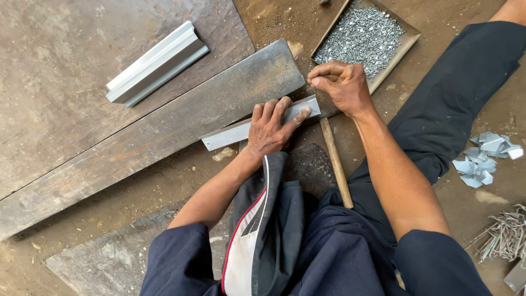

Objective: The person sits on the ground and hammers small galvanized metal pieces against a metal form to bend them into angled shapes, placing finished pieces on a pile and picking up new flat pieces to shape.

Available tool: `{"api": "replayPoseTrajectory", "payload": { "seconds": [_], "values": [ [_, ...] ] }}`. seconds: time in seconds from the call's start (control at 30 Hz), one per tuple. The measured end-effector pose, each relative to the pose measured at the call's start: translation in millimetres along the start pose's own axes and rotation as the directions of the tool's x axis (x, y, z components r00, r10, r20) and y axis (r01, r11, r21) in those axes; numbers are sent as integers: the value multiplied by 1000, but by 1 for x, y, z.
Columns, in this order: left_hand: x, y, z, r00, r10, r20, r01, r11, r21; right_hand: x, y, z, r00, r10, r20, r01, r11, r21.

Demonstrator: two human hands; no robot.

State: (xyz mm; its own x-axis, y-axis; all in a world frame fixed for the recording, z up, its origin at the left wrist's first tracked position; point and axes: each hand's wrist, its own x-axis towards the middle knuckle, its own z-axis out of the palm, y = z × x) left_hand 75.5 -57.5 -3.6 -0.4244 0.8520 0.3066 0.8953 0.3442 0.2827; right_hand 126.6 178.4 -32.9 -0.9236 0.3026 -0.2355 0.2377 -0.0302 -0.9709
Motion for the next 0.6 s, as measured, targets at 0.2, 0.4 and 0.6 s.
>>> {"api": "replayPoseTrajectory", "payload": {
  "seconds": [0.2, 0.4, 0.6],
  "values": [
    [1, -1, 1, 1000, -17, -19, 18, 1000, 22, 12, 5, 14, 999, 5, 43, 3, 981, -192],
    [8, -6, -1, 998, -54, -17, 54, 998, -18, 8, 4, 12, 998, 12, 59, -14, 999, 35],
    [17, -11, -1, 979, -186, -79, 185, 983, -12, 3, 9, 19, 1000, 8, 20, -11, 988, 157]
  ]
}}
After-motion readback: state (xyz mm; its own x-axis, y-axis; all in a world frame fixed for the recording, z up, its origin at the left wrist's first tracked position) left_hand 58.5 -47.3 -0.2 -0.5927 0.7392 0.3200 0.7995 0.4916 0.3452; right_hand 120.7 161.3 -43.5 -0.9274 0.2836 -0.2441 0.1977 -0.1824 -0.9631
